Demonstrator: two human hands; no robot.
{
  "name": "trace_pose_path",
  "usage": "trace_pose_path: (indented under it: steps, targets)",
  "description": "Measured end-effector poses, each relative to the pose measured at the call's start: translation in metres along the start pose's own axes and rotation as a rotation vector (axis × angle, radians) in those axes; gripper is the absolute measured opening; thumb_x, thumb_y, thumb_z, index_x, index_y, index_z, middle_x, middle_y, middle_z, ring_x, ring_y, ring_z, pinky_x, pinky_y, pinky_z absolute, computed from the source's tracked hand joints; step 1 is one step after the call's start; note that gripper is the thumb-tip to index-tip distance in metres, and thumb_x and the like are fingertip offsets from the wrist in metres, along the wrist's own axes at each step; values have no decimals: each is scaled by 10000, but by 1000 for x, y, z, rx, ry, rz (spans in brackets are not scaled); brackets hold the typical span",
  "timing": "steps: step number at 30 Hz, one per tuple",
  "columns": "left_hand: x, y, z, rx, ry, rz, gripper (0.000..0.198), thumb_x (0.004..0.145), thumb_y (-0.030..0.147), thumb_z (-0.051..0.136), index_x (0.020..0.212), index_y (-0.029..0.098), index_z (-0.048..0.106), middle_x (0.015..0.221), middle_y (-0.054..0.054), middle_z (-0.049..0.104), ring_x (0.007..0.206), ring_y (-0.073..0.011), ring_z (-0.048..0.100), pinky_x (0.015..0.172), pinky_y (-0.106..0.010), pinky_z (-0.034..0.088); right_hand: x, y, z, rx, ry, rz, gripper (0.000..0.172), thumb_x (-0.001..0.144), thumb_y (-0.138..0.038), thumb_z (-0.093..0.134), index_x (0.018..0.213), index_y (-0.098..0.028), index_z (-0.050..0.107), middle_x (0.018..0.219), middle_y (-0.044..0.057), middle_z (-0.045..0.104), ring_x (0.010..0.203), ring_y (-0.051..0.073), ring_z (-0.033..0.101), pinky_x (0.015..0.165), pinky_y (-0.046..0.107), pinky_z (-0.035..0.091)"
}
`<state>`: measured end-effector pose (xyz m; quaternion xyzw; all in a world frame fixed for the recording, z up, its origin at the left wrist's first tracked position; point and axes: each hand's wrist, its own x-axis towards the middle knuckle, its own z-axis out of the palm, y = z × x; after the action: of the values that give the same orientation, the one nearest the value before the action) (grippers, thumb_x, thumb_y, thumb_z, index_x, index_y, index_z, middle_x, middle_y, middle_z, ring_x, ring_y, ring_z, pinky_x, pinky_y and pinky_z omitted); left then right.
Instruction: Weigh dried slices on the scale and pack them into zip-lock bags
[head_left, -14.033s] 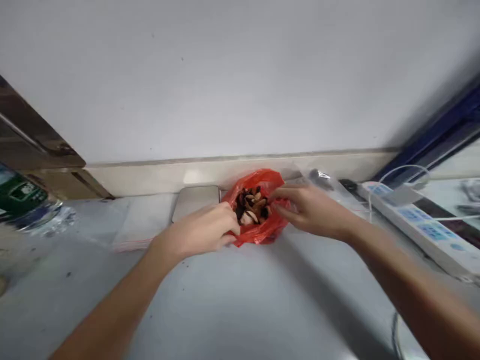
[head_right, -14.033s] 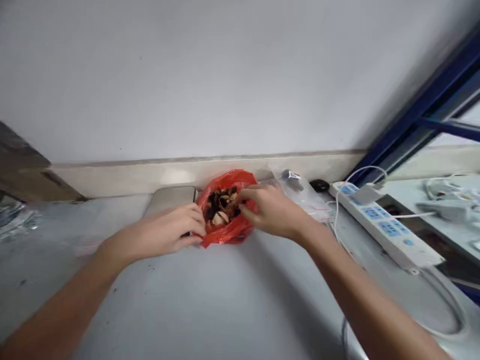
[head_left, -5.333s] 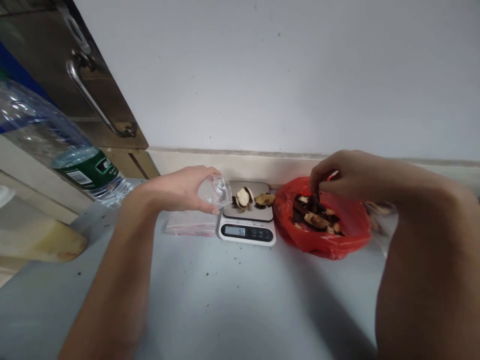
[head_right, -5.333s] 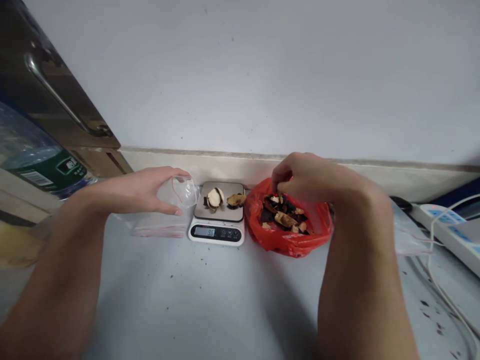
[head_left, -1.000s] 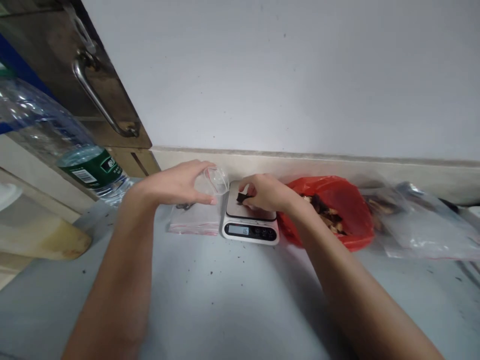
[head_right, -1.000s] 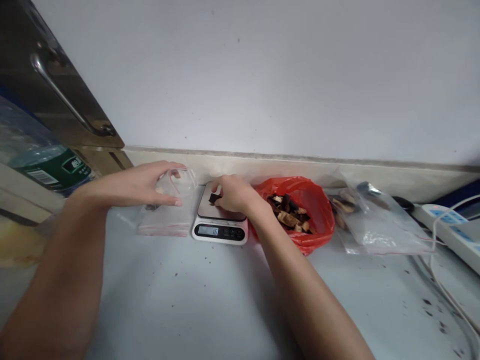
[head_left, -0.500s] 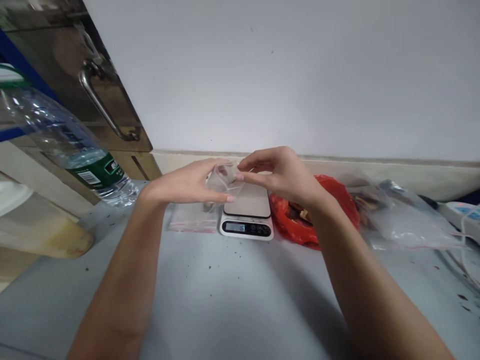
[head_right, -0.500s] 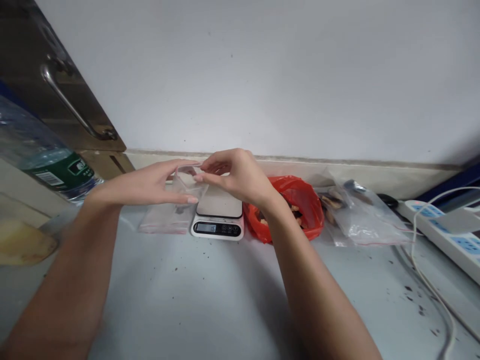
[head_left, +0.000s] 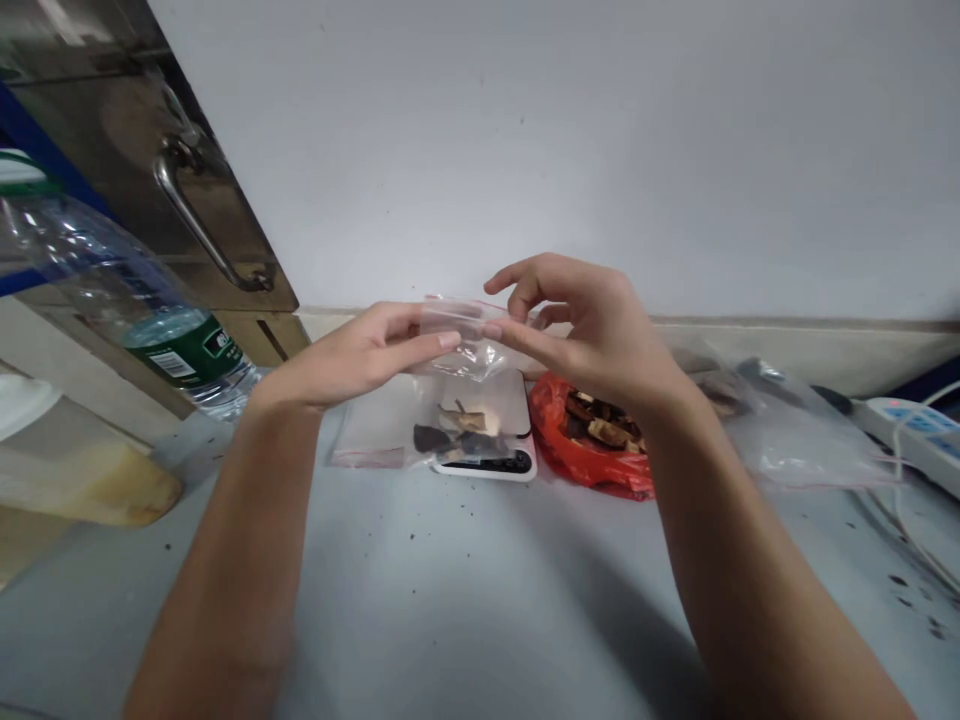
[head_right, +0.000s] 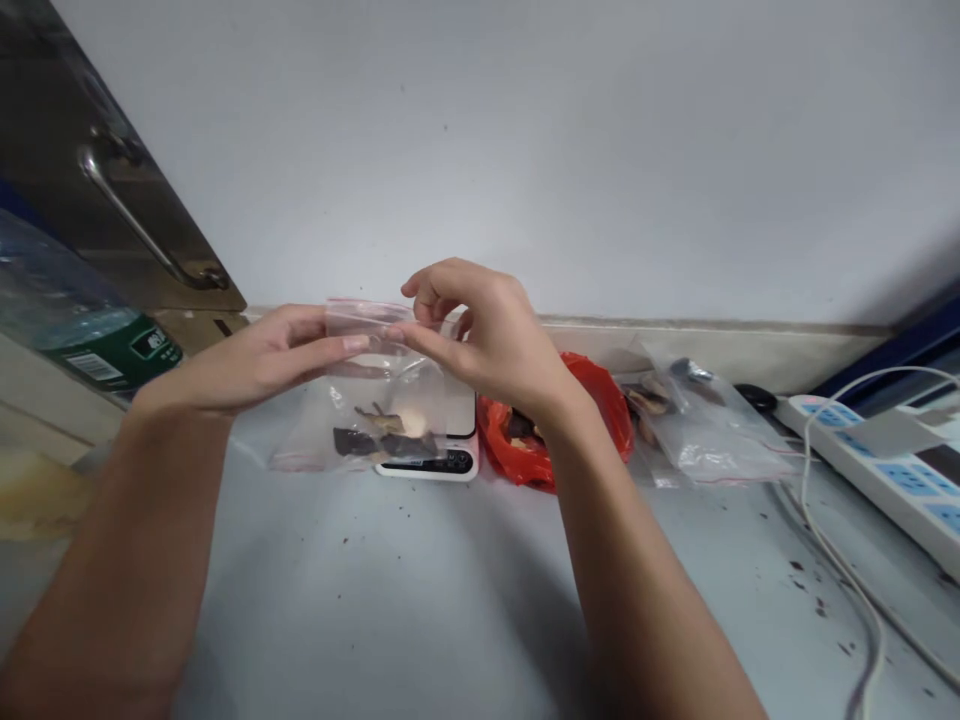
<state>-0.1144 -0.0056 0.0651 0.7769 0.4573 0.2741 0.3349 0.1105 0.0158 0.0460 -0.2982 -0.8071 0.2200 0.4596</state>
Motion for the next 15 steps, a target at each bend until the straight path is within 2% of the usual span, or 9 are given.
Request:
trace_pose_path:
  steps: [3,5,9,11,13,15]
  targets:
    - [2,-2,1,28,46,19,360,900,428,688,1167,213,800,1124,-74,809,1057,-262,749,914,-384,632,2,0,-2,-146,29,14,449,848,-541,780,669,-218,526,716,26,589,787,200,606,683,307,442]
    - [3,-3,2,14,111,41,308,881,402,722,1092,199,818,987,-69,825,949,-243,776,857,-355,653,2,1,-6,-173,10,54,406,825,-518,812,710,-211,572,667,0,560,687,165,557,658,300,417]
    - [4,-1,5,-3,200,39,278,886,393,737,1054,184,810,847,-63,812,837,-227,787,773,-315,667,1,6,-18,-121,-143,137,276,788,-397,852,894,-195,696,633,-31,562,605,131,518,603,280,380]
    - [4,2,7,-5,196,42,252,906,393,724,1022,182,796,829,-60,807,811,-216,785,747,-298,663,0,10,-22,-107,-209,157,222,820,-371,805,788,-183,692,596,-32,540,572,115,481,577,275,358]
    - [4,3,8,-9,187,48,246,923,411,708,969,177,773,811,-58,801,789,-208,781,722,-289,657,-1,13,-24,-63,-213,170,308,836,-411,774,679,-179,644,577,-25,528,552,106,456,550,271,344]
    - [4,4,9,-4,197,49,264,928,431,700,922,173,751,805,-62,799,785,-210,780,721,-292,653,-1,16,-25,14,-188,193,380,809,-500,789,673,-181,633,575,-21,532,537,106,460,522,267,336]
